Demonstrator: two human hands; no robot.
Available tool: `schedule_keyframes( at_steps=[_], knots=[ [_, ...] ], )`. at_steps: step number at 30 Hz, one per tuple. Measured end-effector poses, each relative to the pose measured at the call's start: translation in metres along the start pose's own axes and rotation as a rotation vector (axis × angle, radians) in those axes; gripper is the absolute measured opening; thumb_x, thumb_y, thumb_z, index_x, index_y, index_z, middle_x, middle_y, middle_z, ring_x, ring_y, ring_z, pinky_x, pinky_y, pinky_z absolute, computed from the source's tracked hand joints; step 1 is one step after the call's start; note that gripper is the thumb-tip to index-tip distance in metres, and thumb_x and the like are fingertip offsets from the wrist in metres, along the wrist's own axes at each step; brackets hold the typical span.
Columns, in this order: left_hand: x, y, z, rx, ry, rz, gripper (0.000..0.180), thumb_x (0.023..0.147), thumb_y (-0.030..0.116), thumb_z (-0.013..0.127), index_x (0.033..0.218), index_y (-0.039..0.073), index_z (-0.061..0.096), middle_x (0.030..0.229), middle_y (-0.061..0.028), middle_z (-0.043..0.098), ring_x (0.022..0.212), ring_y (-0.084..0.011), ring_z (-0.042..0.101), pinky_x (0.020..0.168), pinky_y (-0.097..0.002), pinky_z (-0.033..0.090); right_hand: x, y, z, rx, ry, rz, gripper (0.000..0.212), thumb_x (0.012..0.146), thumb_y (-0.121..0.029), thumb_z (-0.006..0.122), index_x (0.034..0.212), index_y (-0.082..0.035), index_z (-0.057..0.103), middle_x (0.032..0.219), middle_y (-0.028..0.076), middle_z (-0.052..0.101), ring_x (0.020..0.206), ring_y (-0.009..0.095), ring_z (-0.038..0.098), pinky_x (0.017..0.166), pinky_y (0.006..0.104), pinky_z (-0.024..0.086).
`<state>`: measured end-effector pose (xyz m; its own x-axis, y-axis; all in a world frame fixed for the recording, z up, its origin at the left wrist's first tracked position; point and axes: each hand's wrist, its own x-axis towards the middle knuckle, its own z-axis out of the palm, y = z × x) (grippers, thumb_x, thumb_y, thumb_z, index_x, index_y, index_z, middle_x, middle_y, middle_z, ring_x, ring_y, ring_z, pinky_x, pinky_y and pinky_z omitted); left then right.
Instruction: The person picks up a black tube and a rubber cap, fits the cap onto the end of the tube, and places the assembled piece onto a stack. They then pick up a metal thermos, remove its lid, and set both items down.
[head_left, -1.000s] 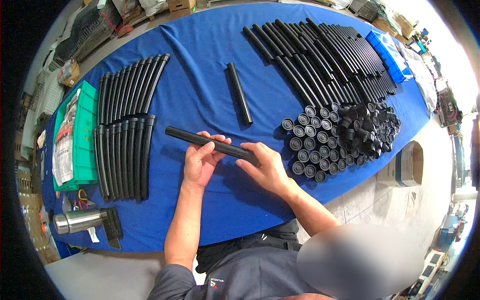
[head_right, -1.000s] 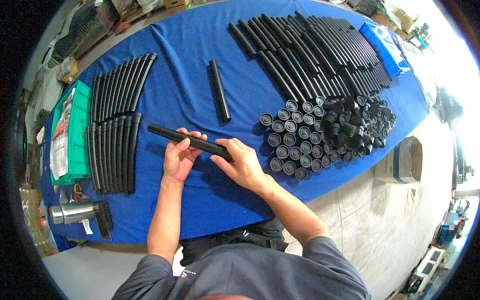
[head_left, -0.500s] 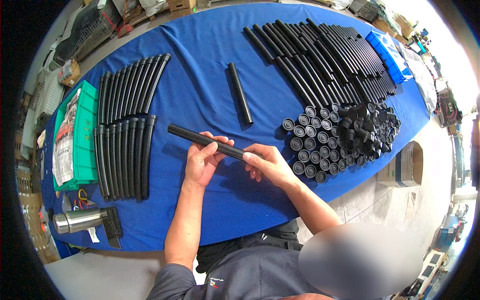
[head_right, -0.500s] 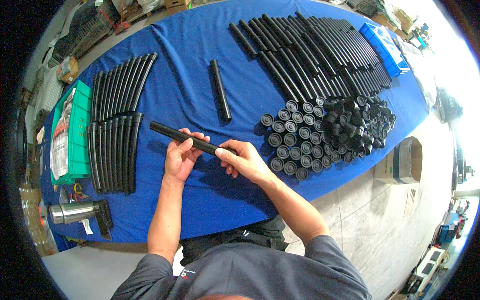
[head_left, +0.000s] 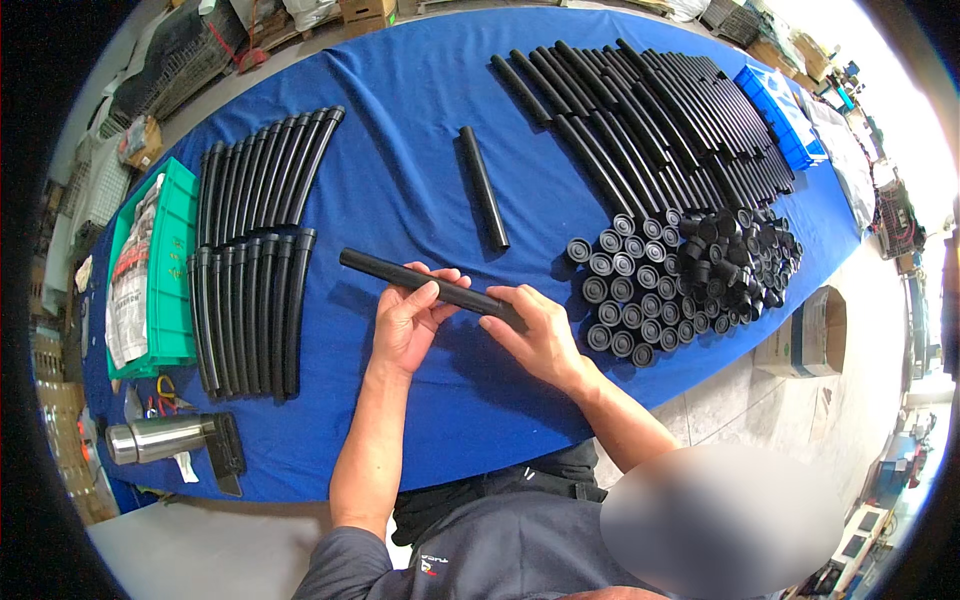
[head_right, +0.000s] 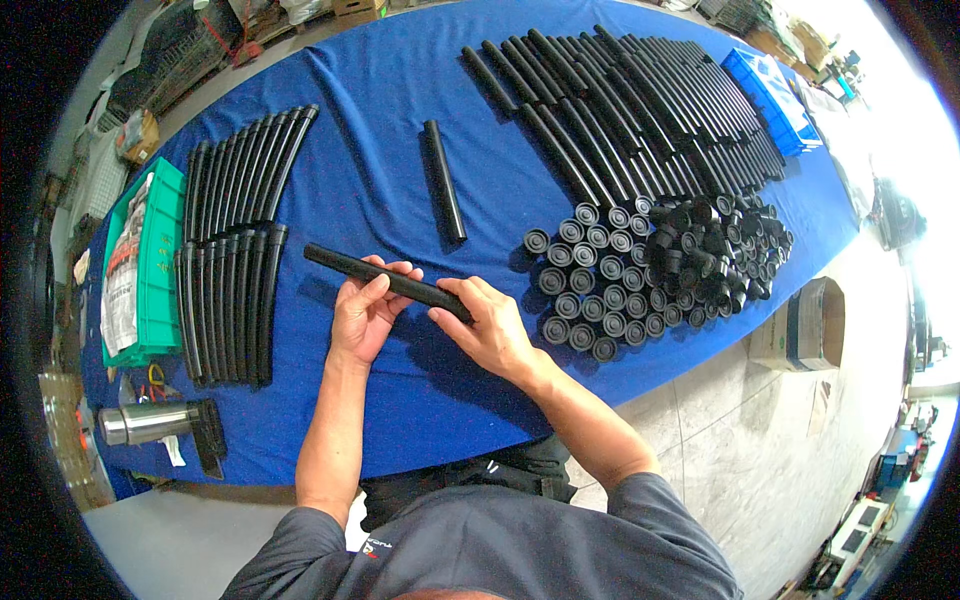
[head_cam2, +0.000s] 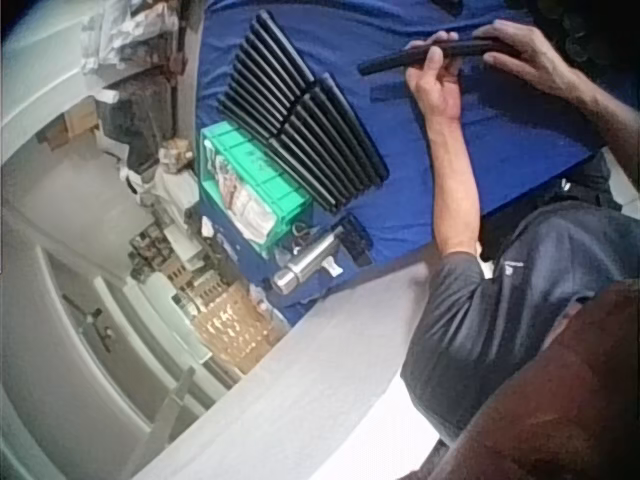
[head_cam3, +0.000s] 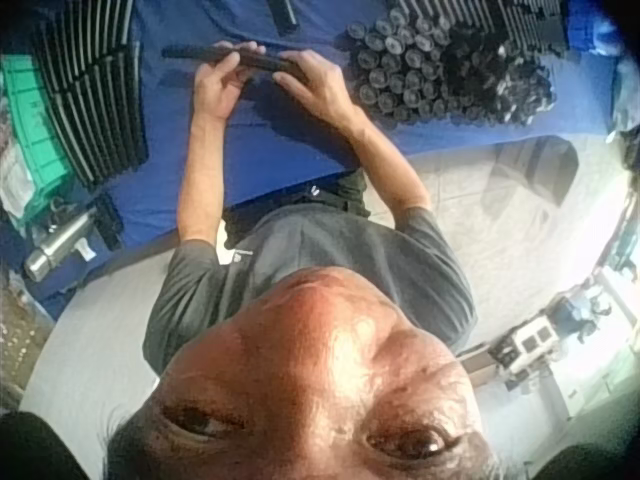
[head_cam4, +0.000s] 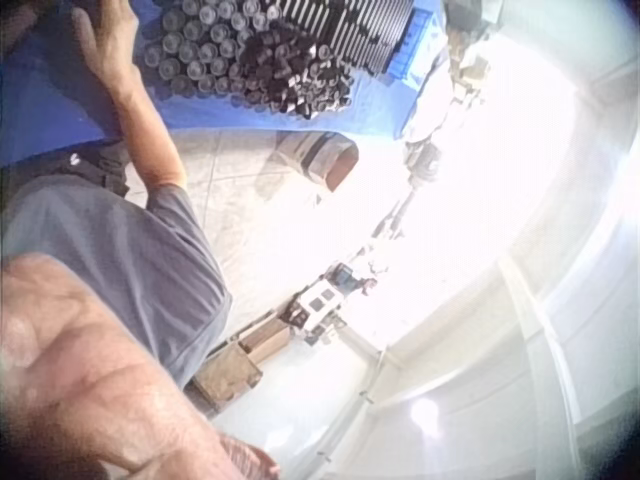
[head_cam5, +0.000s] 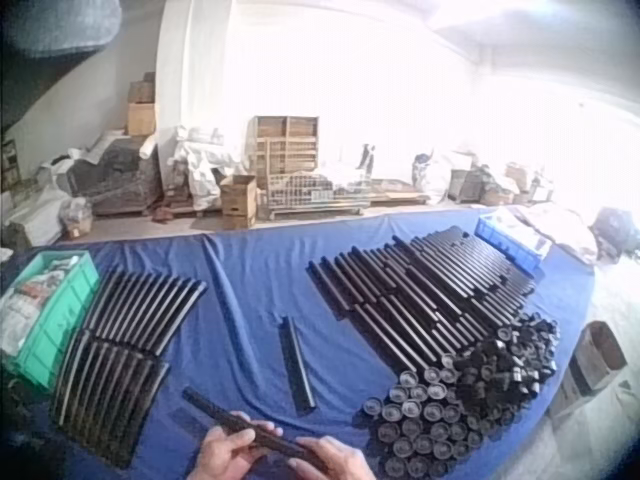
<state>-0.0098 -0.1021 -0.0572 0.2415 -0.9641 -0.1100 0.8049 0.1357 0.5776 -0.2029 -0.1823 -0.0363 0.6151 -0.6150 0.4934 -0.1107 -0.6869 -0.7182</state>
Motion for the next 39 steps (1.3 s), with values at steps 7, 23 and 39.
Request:
schedule_keyframes(
  at_steps=[7,23,39],
  knots=[
    [-0.001,0.000,-0.002,-0.010,-0.021,0.014,0.025,0.089,0.002,0.065,0.112,0.007,0.056,0.111,-0.0209,0.067,0.110,-0.0369,0.064,0.095,-0.0478,0.056,0.003,-0.005,-0.009,0.738,-0.303,0.905,0.045,0.084,-0.023,0.076,0.119,0.001,0.060,0.082,0.012,0.065,0.068,0.025,0.064,0.063,0.0353,0.052],
    [-0.001,0.000,0.002,-0.035,0.040,0.000,0.025,0.088,-0.001,0.064,0.110,0.008,0.056,0.110,-0.0221,0.067,0.109,-0.0379,0.065,0.092,-0.0468,0.057,0.000,-0.007,-0.003,0.110,-0.034,0.122,0.037,0.090,-0.026,0.071,0.114,0.001,0.062,0.072,0.005,0.062,0.060,0.010,0.060,0.051,0.0287,0.048],
    [-0.002,0.000,-0.002,0.007,-0.034,0.007,0.027,0.089,0.001,0.065,0.114,0.007,0.056,0.113,-0.0215,0.066,0.111,-0.0376,0.064,0.091,-0.0475,0.058,0.009,-0.022,-0.016,0.419,-0.291,0.728,0.037,0.085,-0.019,0.074,0.114,0.001,0.062,0.088,0.016,0.063,0.073,0.028,0.064,0.066,0.0363,0.051]
  ],
)
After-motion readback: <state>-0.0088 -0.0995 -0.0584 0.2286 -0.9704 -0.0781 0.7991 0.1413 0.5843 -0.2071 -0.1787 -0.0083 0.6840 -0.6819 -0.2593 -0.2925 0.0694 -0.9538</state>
